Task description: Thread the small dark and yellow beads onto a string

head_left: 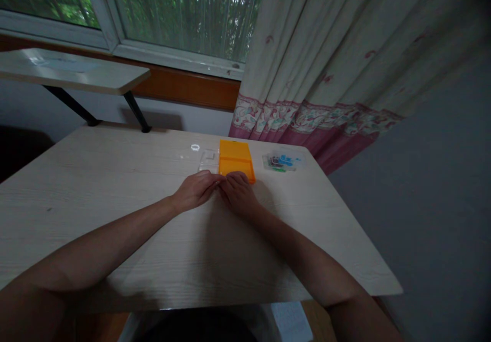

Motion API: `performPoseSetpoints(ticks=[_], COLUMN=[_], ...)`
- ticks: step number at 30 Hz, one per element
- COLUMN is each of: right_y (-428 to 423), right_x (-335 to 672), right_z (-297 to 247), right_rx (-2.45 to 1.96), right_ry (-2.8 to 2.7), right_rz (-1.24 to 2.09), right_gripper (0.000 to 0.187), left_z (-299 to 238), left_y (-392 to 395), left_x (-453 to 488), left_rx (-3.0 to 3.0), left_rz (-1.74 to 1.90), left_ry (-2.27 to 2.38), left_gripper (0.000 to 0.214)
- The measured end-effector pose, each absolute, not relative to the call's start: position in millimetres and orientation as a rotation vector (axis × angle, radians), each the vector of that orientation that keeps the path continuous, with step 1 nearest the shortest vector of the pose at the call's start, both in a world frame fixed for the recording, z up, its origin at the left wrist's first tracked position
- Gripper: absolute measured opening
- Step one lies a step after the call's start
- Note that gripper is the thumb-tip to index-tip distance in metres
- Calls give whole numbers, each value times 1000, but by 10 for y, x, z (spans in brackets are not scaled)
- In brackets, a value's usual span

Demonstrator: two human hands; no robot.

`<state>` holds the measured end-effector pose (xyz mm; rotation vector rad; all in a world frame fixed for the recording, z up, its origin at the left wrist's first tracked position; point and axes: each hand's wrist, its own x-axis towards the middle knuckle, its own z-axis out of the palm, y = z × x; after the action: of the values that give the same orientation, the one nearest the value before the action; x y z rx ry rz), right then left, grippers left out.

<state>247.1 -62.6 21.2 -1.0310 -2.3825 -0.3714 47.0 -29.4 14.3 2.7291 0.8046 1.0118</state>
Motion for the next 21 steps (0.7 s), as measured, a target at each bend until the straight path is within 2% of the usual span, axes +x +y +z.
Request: performPoseSetpoints(ticks=[13,21], right_y=[-373,-307], right_x=[2800,2851], right_z=[164,122], right_rx=[-1203,-1271], right_ry=[-2093,-1995], right_rz=[-330,-303], right_gripper=[22,20], left_z=[200,194], left_y=[-213,-212], left_x=[429,413], left_rx=[2541,2576], left_rz=[1147,1104], left_ry=[987,897], left_gripper=[26,22])
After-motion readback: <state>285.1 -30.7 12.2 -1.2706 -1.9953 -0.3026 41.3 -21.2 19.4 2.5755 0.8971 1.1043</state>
